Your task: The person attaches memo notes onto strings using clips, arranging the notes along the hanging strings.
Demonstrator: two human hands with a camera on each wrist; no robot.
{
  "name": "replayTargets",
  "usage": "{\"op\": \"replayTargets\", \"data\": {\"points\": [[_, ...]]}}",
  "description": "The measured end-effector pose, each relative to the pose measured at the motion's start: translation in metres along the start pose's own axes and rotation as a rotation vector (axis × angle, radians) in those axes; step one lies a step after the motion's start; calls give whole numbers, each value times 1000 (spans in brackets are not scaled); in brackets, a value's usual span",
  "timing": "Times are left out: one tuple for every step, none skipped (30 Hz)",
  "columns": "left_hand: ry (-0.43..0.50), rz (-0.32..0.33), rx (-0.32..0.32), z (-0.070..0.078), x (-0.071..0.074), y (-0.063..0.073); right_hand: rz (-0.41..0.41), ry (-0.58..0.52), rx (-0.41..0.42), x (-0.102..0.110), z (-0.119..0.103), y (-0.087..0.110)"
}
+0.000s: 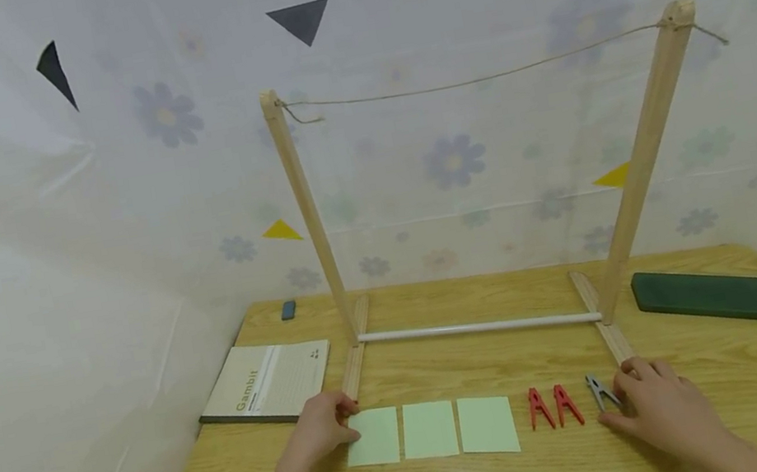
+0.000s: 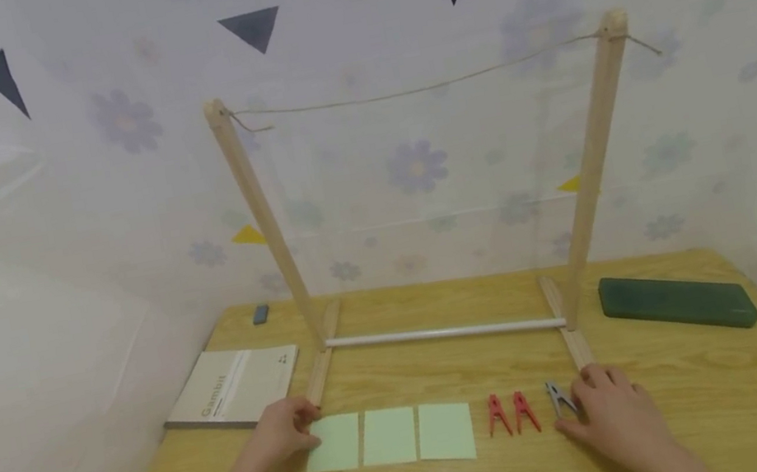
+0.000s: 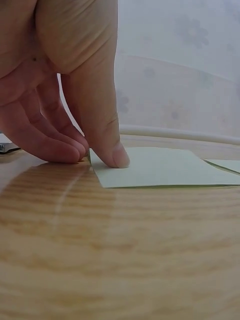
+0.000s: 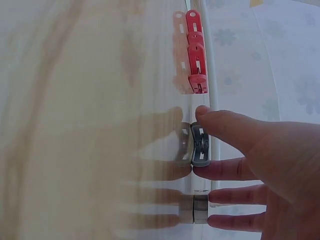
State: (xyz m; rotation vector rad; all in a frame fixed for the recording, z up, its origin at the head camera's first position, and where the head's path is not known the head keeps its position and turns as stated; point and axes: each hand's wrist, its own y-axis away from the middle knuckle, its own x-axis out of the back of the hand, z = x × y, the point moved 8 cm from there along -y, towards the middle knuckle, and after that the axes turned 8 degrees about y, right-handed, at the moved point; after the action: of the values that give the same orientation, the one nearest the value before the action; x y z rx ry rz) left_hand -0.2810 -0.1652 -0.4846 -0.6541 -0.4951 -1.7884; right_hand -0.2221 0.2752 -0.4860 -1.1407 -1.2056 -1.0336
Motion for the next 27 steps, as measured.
{"op": "replayTargets", "data": {"points": [[4,-2,3,0,0,0,-5,-1,-2,0,0,0],[7,-5,4,0,-1,0,-12,-2,-4,-1,0,0],[8,-6,4,-1,-1,0,-18,-4,-6,-1,0,-1],[7,-7,4,-1,-1,0,-23,-4,-9,-1,0,-1],[6,-7,1,-1,-1,0,-29,-6,-9,-1,0,-1],[5,-7,-2,-1,-1,0,-34,-7,-10,-1,0,-2],[5,-6,-5,0,-1,0,-35,-5,-11,-2,0,-2],[6,-5,-7,0,-1,0,-37,-3,-12,-2,0,-3],[8,-4,-8,0,-1,0,-36,0,-12,-2,0,-3],[9,-5,-9,0,-1,1,-34,3,-12,-2,0,-3],[12,-3,-8,0,-1,1,-33,7,-10,-2,0,-3],[16,-2,-7,0,-1,1,-28,11,-10,-2,0,-3],[20,-1,-5,0,-1,1,-20,15,-8,-1,0,-3],[22,0,-4,0,-1,0,-14,17,-6,-1,-1,-2],[22,1,-3,0,-1,0,-5,17,-5,-1,-1,-2],[21,3,-3,0,-1,0,3,17,-3,0,-1,-2],[20,4,-3,0,-1,0,11,16,-2,0,0,-2],[20,4,-3,0,-1,0,14,14,-3,0,0,-2],[18,4,-5,-1,-1,0,14,12,-3,-1,0,-2],[17,5,-8,0,-1,0,12,9,-5,-1,1,-2],[16,4,-11,0,-1,0,8,4,-8,-2,2,-2],[15,5,-15,0,-1,0,5,0,-10,-2,2,-2],[17,4,-18,0,-1,0,2,-4,-12,-3,3,-2],[18,4,-19,0,-1,0,-2,-7,-15,-3,4,-2],[21,4,-23,0,0,0,-2,-13,-16,-3,4,-2],[25,3,-26,1,0,0,0,-17,-17,-2,5,-2],[29,4,-31,1,0,1,0,-19,-17,-2,6,-2]]}}
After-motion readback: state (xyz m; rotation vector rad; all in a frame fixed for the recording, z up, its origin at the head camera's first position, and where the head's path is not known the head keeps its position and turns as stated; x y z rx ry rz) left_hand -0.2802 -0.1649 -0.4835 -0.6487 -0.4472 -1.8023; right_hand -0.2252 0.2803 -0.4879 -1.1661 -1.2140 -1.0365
